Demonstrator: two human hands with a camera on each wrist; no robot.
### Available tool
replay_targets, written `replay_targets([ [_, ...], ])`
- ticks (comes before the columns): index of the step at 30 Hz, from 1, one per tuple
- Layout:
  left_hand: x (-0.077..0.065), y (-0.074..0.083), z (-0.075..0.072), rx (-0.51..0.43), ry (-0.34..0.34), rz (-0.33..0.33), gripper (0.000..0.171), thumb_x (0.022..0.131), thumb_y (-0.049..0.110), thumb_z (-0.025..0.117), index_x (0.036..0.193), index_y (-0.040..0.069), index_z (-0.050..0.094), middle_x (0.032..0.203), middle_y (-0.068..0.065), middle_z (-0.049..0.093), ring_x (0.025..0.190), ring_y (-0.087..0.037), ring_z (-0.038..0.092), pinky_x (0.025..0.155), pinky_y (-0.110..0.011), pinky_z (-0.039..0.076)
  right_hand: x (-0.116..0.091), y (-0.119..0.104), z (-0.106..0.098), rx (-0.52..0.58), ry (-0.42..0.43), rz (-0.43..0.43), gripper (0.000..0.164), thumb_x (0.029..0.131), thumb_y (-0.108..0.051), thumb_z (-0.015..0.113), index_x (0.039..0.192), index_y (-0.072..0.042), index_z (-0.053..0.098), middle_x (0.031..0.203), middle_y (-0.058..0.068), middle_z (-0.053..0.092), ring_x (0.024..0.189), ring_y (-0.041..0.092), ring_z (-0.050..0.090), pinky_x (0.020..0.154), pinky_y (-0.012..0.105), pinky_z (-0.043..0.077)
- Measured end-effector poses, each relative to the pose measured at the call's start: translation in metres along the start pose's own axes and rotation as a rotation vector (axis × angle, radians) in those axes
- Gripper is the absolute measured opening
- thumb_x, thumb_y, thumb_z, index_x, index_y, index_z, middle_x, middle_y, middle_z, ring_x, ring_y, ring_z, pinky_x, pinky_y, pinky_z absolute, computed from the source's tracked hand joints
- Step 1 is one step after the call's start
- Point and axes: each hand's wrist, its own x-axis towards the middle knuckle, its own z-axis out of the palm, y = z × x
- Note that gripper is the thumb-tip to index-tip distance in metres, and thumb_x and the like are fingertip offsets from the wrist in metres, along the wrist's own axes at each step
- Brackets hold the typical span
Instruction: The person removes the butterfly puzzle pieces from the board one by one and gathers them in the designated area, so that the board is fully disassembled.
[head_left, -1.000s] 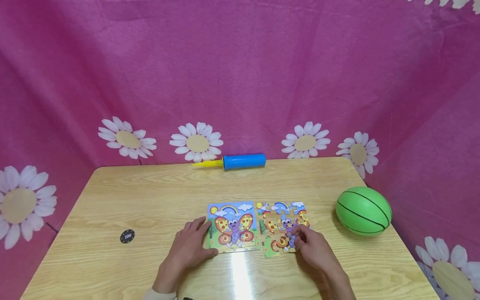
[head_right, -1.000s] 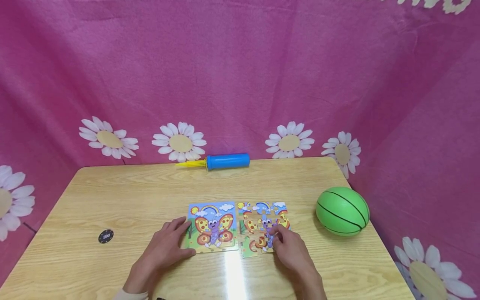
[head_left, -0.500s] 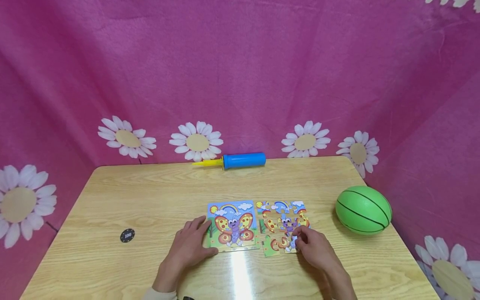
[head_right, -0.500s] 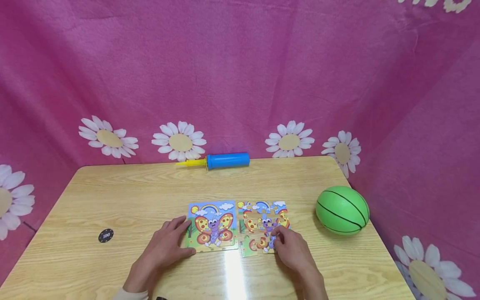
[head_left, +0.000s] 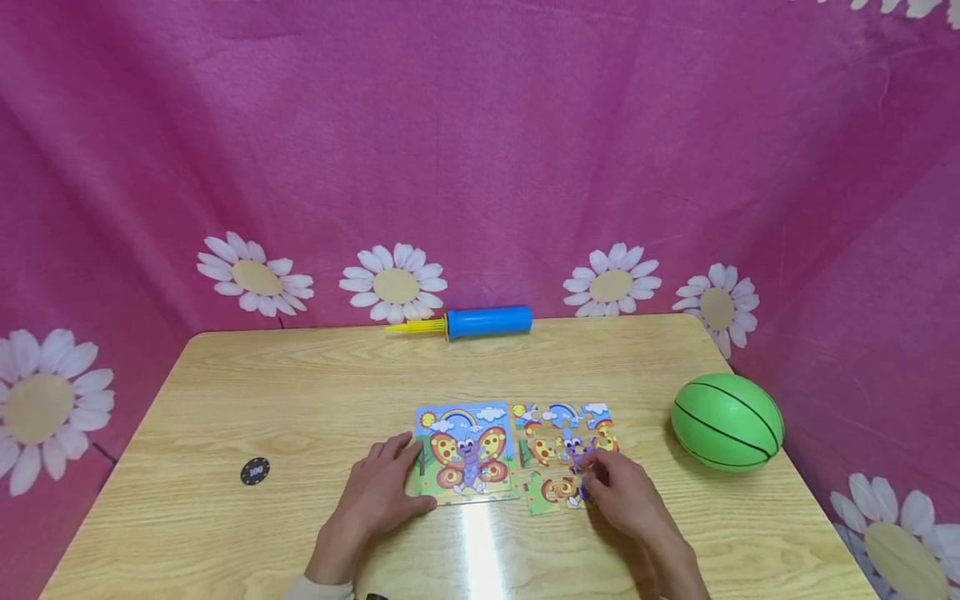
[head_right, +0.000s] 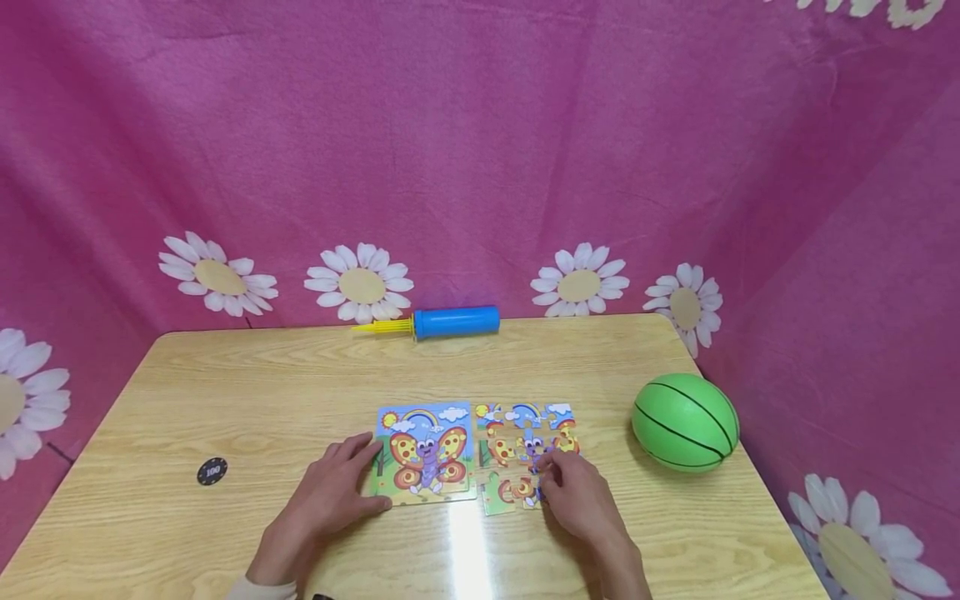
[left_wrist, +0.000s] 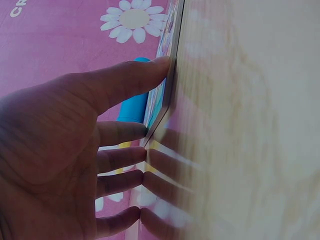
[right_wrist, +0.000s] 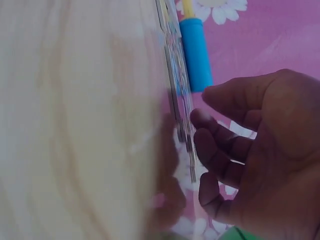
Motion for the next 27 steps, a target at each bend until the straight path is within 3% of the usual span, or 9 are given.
replay_targets([
  [11, 0.003, -0.002, 0.001, -0.002, -0.004, -0.014, 0.086, 0.071, 0.05, 0.079, 0.143, 0.015, 0.048, 0.151, -0.009, 0.04, 0.136, -0.034, 0.039, 0.107, -0.059, 0.035, 0.006, -0.027, 0.02, 0.075, 0.005, -0.129, 0.009, 0.09, -0.016, 0.068, 0.099, -0.018, 0.067, 0.083, -0.007, 0.055, 0.077, 0.006, 0.05, 0.071, 0.022, 0.043],
  [17, 0.002, -0.002, 0.001, -0.006, -0.008, -0.017, 0.085, 0.072, 0.049, 0.079, 0.143, 0.013, 0.048, 0.151, -0.01, 0.04, 0.136, -0.034, 0.039, 0.107, -0.058, 0.035, 0.006, -0.037, 0.033, 0.018, 0.001, -0.201, 0.017, 0.087, -0.016, 0.071, 0.103, -0.016, 0.07, 0.083, -0.012, 0.055, 0.078, 0.004, 0.051, 0.071, 0.021, 0.044],
  [27, 0.001, -0.001, 0.001, -0.007, -0.007, -0.016, 0.085, 0.072, 0.05, 0.08, 0.142, 0.014, 0.049, 0.15, -0.009, 0.041, 0.136, -0.033, 0.039, 0.106, -0.058, 0.036, 0.006, -0.055, 0.046, -0.094, -0.006, -0.379, 0.03, 0.082, -0.015, 0.073, 0.111, -0.016, 0.068, 0.094, -0.008, 0.059, 0.085, 0.008, 0.05, 0.076, 0.028, 0.045],
])
